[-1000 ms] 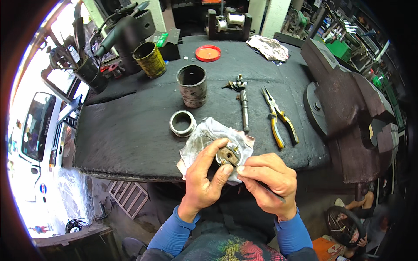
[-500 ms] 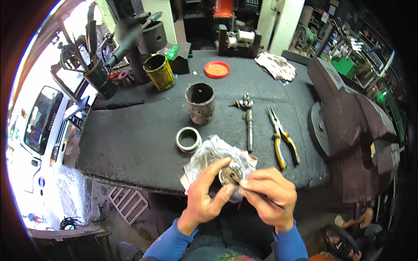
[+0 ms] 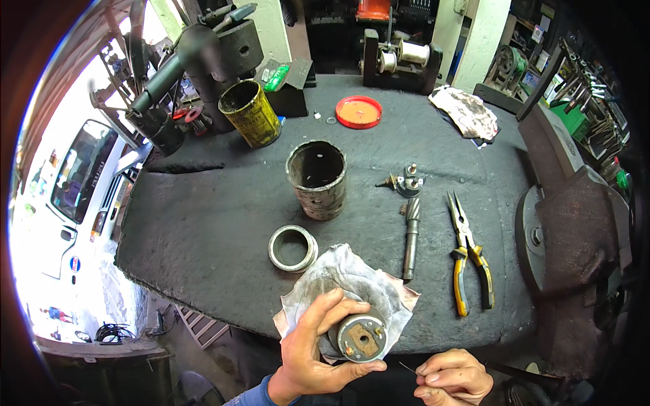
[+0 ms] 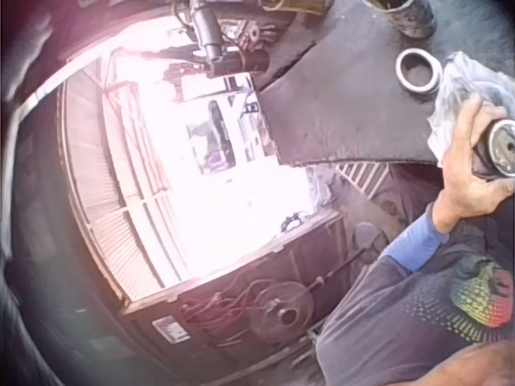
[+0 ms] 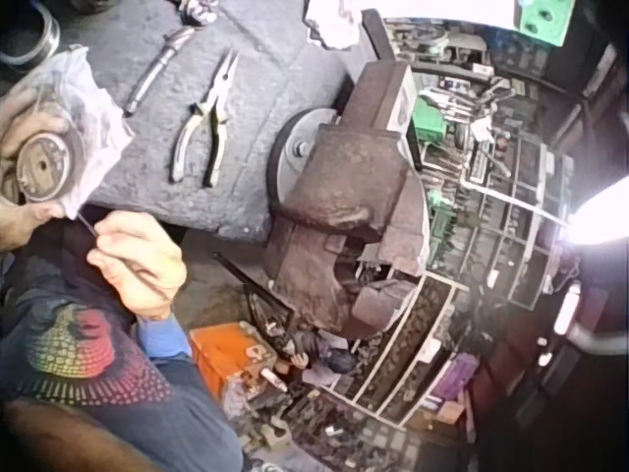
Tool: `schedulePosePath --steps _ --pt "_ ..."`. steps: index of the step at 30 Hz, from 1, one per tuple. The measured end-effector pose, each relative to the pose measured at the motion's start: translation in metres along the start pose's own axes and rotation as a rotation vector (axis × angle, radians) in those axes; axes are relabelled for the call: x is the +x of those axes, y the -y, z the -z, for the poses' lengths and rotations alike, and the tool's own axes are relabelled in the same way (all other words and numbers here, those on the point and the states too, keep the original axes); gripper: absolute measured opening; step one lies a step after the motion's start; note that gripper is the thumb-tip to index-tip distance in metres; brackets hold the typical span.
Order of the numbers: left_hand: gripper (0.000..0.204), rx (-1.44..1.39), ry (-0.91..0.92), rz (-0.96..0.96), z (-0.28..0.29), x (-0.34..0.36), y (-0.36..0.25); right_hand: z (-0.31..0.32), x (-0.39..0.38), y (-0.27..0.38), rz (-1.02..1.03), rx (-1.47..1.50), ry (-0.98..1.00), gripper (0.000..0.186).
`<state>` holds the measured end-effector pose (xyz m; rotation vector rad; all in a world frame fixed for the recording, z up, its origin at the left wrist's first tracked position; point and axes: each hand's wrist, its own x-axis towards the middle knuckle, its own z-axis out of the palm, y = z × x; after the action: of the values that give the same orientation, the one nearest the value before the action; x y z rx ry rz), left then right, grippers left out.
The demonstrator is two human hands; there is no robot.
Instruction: The person holds a small cylindrical mechanical part and uses a thin metal tool to scrape and adjust internal surfaces. The person repeatedly rotates the part and wipes it with a cloth while working at a bench in a workshop.
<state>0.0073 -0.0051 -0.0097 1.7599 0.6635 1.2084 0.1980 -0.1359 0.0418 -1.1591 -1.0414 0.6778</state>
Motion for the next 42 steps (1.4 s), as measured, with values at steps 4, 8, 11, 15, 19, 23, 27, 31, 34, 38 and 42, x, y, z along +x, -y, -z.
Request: schedulePosePath --steps 4,8,11,15,19,23,27,31,34,38,42 --pt "0.103 -0.098 -0.026 0.014 -0.004 0.001 0.005 -0.009 0.018 0.004 0.018 -0.034 0.096 0.022" --pt "0.087 -0.057 -0.033 -0.061 0.001 0.004 0.011 -0.013 0.037 -0.002 0.224 -0.247 0.157 0.023" --pt "0.079 -0.094 -0.034 -0.076 0.000 0.007 0.006 -0.018 0.049 0.002 0.283 -0.284 0.229 0.030" --pt "0.068 -0.125 -0.015 -0.013 0.003 0.008 0.004 -0.016 0.053 0.009 0.342 -0.385 0.277 0.036" --pt "0.062 -0.132 -0.024 0.033 0.004 0.007 0.000 -0.023 0.063 0.012 0.366 -0.414 0.328 0.035" --pt "0.060 -0.129 -0.044 0.046 0.001 0.007 -0.002 -0.013 0.057 0.010 0.333 -0.395 0.322 0.033" --pt "0.058 -0.112 -0.040 0.064 0.003 0.006 -0.005 -0.022 0.061 0.006 0.319 -0.390 0.295 0.029" --pt "0.059 -0.117 -0.031 0.049 0.001 0.008 -0.005 -0.015 0.057 0.004 0.309 -0.369 0.289 0.031" --pt "0.060 -0.124 -0.034 0.080 0.005 0.005 -0.002 -0.019 0.061 0.000 0.298 -0.385 0.325 0.032" --pt "0.059 -0.110 -0.026 0.042 0.002 0.009 -0.005 -0.015 0.064 0.008 0.314 -0.363 0.321 0.029" --pt "0.058 -0.112 -0.039 0.056 0.004 0.002 -0.004 -0.014 0.061 0.000 0.315 -0.384 0.346 0.027"
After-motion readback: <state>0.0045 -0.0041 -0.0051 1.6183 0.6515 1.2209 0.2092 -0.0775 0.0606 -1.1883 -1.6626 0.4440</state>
